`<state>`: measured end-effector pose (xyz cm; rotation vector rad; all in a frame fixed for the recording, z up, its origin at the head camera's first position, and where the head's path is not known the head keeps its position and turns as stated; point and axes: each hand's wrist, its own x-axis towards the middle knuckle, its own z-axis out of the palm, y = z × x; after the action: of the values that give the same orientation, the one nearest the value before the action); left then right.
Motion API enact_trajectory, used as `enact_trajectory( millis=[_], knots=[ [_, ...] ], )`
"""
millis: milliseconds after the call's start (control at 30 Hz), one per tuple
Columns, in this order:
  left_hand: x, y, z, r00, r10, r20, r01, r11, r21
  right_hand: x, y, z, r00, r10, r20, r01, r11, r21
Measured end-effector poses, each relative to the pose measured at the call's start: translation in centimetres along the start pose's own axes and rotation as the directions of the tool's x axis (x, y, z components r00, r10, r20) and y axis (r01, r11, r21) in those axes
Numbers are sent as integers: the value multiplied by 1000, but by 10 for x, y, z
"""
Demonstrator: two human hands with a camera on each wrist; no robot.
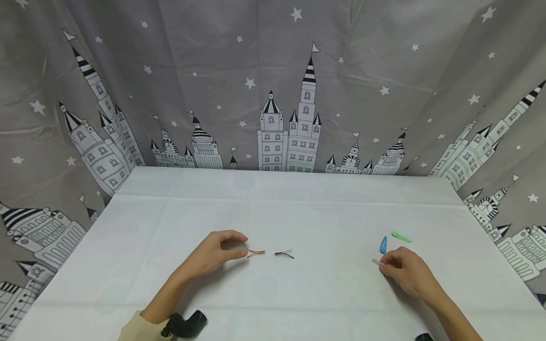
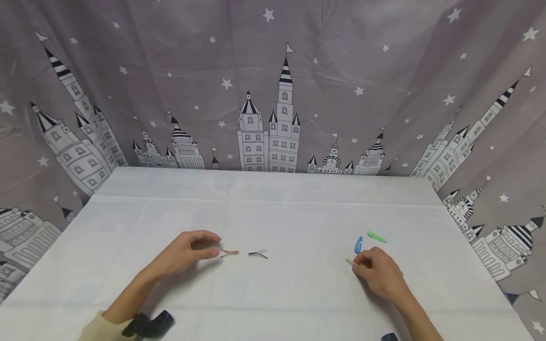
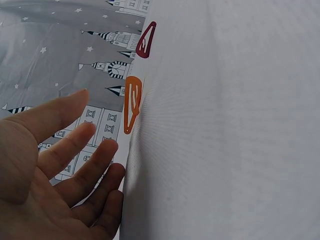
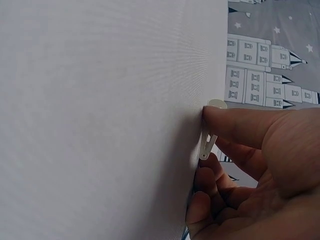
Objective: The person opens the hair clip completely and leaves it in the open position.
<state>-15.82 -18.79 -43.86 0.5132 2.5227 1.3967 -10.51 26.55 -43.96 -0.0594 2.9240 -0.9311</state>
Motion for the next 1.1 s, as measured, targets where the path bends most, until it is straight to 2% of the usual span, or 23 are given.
enact_trajectory(
  millis=[433, 700, 1100],
  knots=[
    [0, 0, -1, 1000, 7, 5, -7, 1000, -3, -4, -7, 6, 1000, -10, -13, 10, 999, 34],
    [0, 1, -1, 1000, 3, 7, -3, 1000, -6, -7, -27, 14, 997, -64, -46, 69, 993, 95],
    [0, 7, 5, 1000, -3, -3, 3, 1000, 2, -7, -64, 32, 985, -173, 9, 168, 967, 191]
  ],
)
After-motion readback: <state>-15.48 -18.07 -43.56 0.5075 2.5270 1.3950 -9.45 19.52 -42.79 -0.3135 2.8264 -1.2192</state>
